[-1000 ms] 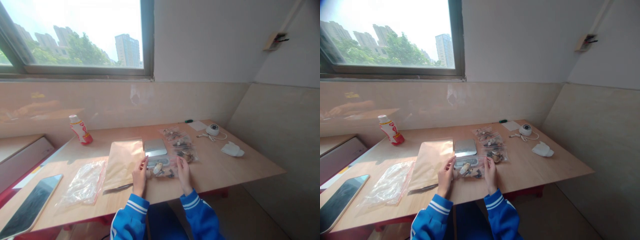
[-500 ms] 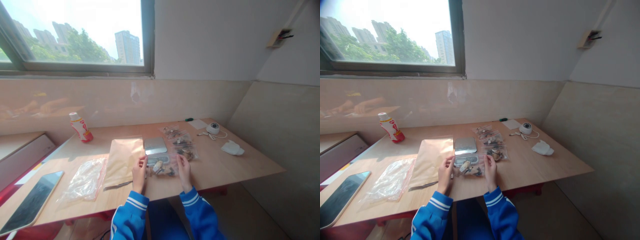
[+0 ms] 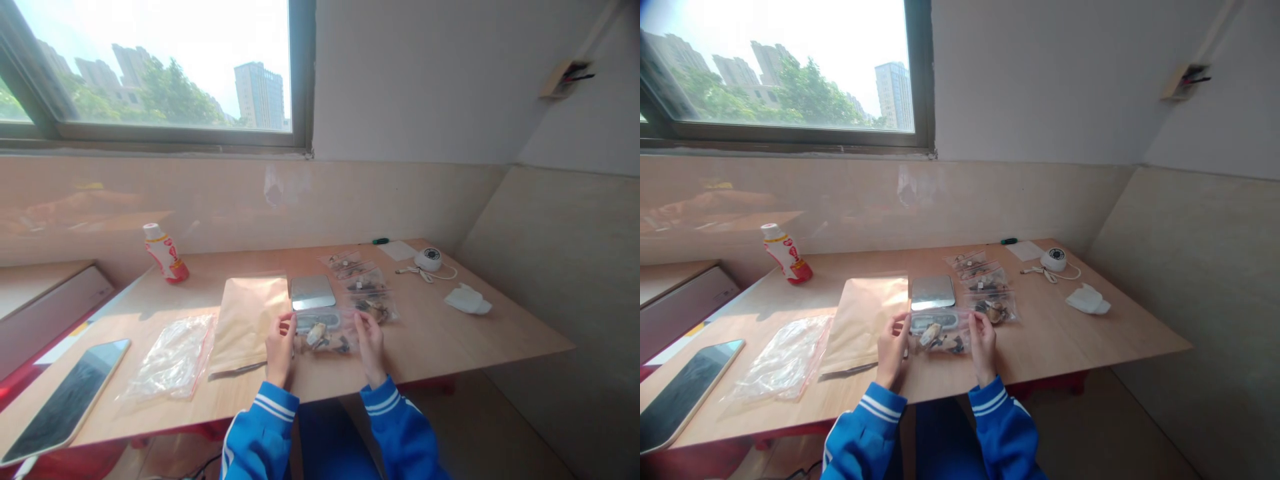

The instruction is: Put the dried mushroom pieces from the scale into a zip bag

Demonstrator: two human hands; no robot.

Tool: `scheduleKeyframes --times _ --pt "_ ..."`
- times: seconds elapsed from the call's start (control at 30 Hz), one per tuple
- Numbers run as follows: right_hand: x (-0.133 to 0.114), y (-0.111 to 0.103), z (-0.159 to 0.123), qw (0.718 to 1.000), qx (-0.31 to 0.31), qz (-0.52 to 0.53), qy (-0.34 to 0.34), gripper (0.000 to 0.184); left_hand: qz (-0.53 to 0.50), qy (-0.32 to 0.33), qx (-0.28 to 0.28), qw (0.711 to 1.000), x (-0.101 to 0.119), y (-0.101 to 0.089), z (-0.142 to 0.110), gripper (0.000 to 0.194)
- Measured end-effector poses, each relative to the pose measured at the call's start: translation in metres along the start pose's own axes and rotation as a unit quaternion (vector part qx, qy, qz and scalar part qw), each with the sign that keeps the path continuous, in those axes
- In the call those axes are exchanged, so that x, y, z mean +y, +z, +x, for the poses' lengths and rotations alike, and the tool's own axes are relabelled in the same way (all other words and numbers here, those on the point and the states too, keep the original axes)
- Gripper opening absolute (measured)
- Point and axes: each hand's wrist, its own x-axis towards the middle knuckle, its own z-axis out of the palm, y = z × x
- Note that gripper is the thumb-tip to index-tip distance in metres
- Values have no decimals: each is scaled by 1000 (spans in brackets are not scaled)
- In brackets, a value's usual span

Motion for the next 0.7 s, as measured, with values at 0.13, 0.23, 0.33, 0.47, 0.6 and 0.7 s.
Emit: scheduleKeyframes --times 0.13,0.23,0.33,0.47,0.6,0.7 --pt "1 -1 0 1000 5 -7 -13 33 6 -8 2 1000 -1 0 0 50" --pt "0 -1 0 999 4 -16 -28 31 8 -5 1 1000 -1 0 0 50" --pt "1 -2 0 999 3 -18 -31 32 2 -3 -4 1000 -1 0 0 49" --pt "2 -1 1 1000 3 -1 -8 34 -6 -11 -8 1000 -2 0 0 49" --pt "-1 0 -1 1000 0 19 5 32 -3 -11 -4 1000 -3 -1 0 48" --pt "-4 0 -2 1000 -5 27 -4 30 -6 -5 -1 1000 -1 -1 0 50"
